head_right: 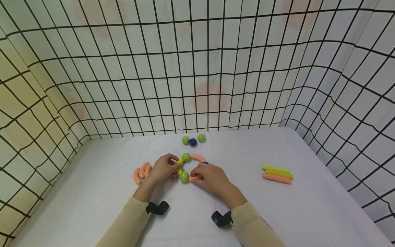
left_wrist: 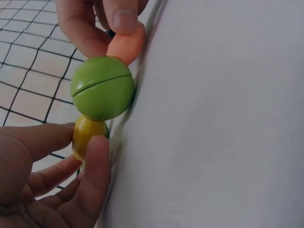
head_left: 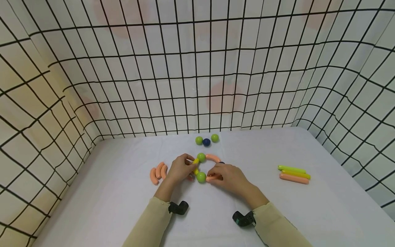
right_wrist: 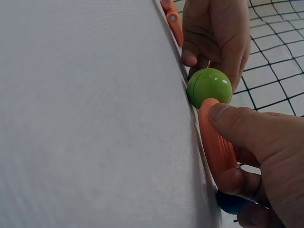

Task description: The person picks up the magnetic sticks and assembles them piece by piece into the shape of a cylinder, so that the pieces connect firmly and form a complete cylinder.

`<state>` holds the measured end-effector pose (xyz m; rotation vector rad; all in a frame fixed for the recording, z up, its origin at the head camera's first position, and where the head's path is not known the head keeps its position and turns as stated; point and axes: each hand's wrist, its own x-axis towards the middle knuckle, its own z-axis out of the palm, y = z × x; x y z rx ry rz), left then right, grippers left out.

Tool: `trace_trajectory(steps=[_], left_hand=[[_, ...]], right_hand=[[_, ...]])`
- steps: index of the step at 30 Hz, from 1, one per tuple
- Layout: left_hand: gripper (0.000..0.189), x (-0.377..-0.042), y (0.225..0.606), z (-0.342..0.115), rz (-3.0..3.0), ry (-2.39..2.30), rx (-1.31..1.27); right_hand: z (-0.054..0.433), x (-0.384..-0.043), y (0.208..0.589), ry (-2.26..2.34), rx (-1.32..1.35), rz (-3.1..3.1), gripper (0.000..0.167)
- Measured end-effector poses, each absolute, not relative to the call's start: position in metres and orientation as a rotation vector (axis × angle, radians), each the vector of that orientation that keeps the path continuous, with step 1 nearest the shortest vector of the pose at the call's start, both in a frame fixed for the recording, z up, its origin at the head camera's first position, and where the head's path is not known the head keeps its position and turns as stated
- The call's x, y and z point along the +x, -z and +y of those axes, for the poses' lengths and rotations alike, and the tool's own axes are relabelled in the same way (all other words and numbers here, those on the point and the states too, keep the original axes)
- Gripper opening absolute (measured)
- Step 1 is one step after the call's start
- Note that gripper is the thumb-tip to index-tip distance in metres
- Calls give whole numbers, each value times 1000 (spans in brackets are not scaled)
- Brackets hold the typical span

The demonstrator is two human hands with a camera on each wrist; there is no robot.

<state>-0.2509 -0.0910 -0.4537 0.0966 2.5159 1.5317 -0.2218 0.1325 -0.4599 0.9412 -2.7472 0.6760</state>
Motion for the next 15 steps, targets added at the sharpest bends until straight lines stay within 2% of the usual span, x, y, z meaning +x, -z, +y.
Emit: trace_trajectory(steps=[7,11,15], left_hand=[[32,-251,454,-89,2522,-1527,87],[31,-251,453,-89,2539,-1508,73],[30,-250,453,-88,2552,-1486,67]], right_hand=[[132,-221,455,-751,872,-2792,13],[134,-221,454,-861,737,-2797,12],[137,-224,457,-891,598,-2775,19]])
